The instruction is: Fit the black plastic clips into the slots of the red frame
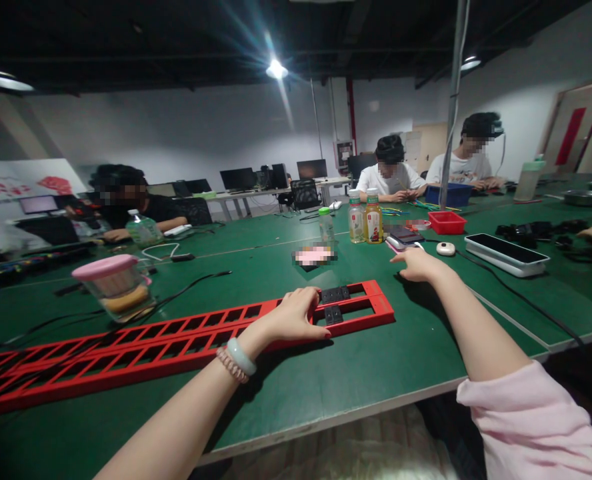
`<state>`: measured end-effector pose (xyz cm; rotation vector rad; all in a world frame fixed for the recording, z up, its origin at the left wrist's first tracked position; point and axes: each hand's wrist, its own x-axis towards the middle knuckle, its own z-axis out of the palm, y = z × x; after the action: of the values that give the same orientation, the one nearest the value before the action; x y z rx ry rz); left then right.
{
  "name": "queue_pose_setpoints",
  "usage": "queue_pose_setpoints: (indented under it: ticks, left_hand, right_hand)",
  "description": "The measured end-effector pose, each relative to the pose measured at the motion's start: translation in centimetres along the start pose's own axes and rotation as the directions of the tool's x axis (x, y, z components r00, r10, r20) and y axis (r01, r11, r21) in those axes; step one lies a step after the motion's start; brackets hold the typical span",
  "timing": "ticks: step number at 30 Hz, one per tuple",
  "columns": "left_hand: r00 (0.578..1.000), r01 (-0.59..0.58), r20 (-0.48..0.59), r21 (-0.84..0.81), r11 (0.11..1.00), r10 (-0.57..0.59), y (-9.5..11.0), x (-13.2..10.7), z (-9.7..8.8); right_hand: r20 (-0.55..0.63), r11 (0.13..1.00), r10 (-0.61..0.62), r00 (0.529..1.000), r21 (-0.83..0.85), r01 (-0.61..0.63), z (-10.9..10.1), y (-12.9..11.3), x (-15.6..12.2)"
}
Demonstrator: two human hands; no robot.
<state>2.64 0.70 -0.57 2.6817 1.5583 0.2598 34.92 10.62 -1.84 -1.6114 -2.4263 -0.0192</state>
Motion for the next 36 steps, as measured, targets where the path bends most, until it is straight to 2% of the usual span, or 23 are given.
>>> queue_pose_setpoints:
  ticks: [8, 15, 20, 26, 31, 36]
  left_hand:
    - [0.999, 0.031, 0.039, 0.010, 0.999, -0.031, 0.3, 0.0, -0.2]
    - [0.999, 0.008, 0.032, 0.025, 1.000, -0.009, 0.3, 0.0, -0.1]
    - [1.000, 0.011, 0.027, 0.054, 0.998, -0.012, 0.2, 0.1, 0.0]
    - [0.999, 0.021, 0.038, 0.061, 0.998, -0.023, 0.1, 0.1, 0.1]
    - [0.999, 0.012, 0.036, 0.057, 0.998, -0.014, 0.2, 0.2, -0.1]
    - [0.999, 0.007, 0.043, 0.053, 0.999, -0.010, 0.4, 0.1, -0.2]
  right_hand:
    - [0.228, 0.997, -0.020, 0.974, 0.074, 0.003, 1.1, 0.9, 0.3]
    - [0.251, 0.995, -0.018, 0.968, 0.099, -0.007, 1.7, 2.1, 0.6]
    - [0.188, 0.993, -0.044, 0.981, 0.114, 0.023, 1.6, 1.9, 0.7]
    - [0.026, 0.991, -0.003, 1.000, 0.136, -0.001, 1.0, 1.0, 0.8]
    - [-0.097, 0.985, -0.027, 0.995, 0.167, 0.043, 0.2, -0.1, 0.6]
    - [-0.167, 0.967, -0.081, 0.983, 0.225, 0.118, 0.3, -1.7, 0.5]
